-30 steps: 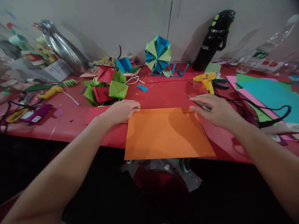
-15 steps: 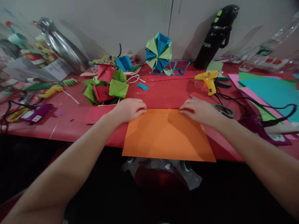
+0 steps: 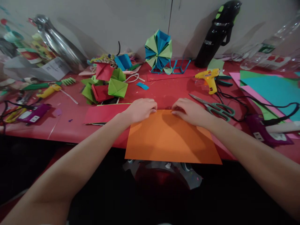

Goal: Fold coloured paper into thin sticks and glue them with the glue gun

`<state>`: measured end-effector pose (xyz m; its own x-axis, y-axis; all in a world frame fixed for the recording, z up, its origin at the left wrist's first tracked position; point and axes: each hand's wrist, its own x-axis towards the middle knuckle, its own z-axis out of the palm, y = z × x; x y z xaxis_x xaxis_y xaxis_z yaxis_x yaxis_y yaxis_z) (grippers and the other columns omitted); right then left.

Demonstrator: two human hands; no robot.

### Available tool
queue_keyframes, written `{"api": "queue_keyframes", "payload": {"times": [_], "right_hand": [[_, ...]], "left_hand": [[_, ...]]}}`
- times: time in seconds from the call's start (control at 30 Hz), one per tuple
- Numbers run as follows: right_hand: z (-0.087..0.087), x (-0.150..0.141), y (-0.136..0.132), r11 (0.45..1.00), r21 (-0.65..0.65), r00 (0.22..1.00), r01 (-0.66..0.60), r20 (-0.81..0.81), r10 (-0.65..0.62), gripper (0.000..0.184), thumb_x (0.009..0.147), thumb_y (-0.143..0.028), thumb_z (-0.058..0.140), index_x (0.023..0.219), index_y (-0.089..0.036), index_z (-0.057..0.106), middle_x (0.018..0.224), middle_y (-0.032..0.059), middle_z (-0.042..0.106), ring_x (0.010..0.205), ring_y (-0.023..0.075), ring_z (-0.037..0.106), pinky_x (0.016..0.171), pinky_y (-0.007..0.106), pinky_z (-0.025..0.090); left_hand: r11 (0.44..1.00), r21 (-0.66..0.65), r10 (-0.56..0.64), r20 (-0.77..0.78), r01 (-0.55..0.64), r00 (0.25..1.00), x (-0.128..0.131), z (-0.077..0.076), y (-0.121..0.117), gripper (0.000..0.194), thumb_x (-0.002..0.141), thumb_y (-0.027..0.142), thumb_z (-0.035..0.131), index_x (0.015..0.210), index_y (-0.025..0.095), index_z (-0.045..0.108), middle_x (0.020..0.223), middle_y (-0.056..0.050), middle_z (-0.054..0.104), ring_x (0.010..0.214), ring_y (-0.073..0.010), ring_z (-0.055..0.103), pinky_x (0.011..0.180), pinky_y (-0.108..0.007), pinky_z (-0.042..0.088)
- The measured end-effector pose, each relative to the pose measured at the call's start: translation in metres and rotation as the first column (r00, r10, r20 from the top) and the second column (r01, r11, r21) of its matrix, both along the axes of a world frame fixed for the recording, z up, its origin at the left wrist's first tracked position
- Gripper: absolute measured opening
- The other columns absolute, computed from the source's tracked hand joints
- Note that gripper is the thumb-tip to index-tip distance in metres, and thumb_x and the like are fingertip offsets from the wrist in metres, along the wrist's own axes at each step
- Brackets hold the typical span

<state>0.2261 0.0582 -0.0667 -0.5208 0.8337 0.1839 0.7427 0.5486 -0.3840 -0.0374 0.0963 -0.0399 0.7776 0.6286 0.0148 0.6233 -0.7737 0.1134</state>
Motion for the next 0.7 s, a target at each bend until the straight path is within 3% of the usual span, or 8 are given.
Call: {"api": "queue_keyframes", "payload": {"times": [0.13,0.4,0.57,0.7], "right_hand": [[0.000,0.001,-0.001,1.000,0.011,1.000,-0.014,-0.015,0.014,0.011,0.094,-0.025,0.053,0.092,-0.021,0.063,0.096,0.0067,0.067,0.094,0.0234,0.061,0.085,0.037,0.046],[0.005,0.010,-0.009,0.982,0.150,0.970,-0.113,0.232,0.076,0.023,0.097,-0.018,0.045,0.103,-0.018,0.068,0.100,0.0099,0.068,0.098,0.0248,0.061,0.086,0.038,0.046],[0.011,0.007,-0.024,0.977,0.200,0.932,-0.075,0.362,-0.003,0.025,0.091,-0.009,0.046,0.101,-0.016,0.067,0.100,0.0111,0.068,0.098,0.0258,0.061,0.083,0.037,0.045],[0.011,0.001,-0.039,0.971,0.237,0.911,0.024,0.395,-0.119,0.026,0.089,-0.005,0.046,0.098,-0.017,0.067,0.097,0.0110,0.067,0.095,0.0259,0.060,0.074,0.035,0.044]], "left_hand": [[0.999,0.044,-0.029,-0.065,0.032,0.997,-0.002,0.004,-0.003,0.021,0.098,0.022,0.046,0.098,0.020,0.067,0.101,-0.005,0.069,0.097,-0.0207,0.064,0.082,-0.033,0.043],[0.994,0.087,-0.055,-0.197,0.073,0.979,-0.015,0.011,-0.013,0.033,0.090,0.014,0.050,0.117,0.023,0.067,0.110,-0.006,0.068,0.101,-0.0230,0.063,0.083,-0.034,0.044],[0.990,0.138,-0.012,-0.217,0.042,0.976,-0.016,0.009,-0.020,0.032,0.091,0.012,0.049,0.115,0.023,0.067,0.106,-0.006,0.067,0.097,-0.0232,0.064,0.072,-0.034,0.044],[0.978,0.202,0.100,-0.286,-0.042,0.953,-0.006,0.013,-0.037,0.029,0.090,0.005,0.047,0.105,0.020,0.067,0.100,-0.007,0.066,0.090,-0.0240,0.065,0.062,-0.032,0.042]]}}
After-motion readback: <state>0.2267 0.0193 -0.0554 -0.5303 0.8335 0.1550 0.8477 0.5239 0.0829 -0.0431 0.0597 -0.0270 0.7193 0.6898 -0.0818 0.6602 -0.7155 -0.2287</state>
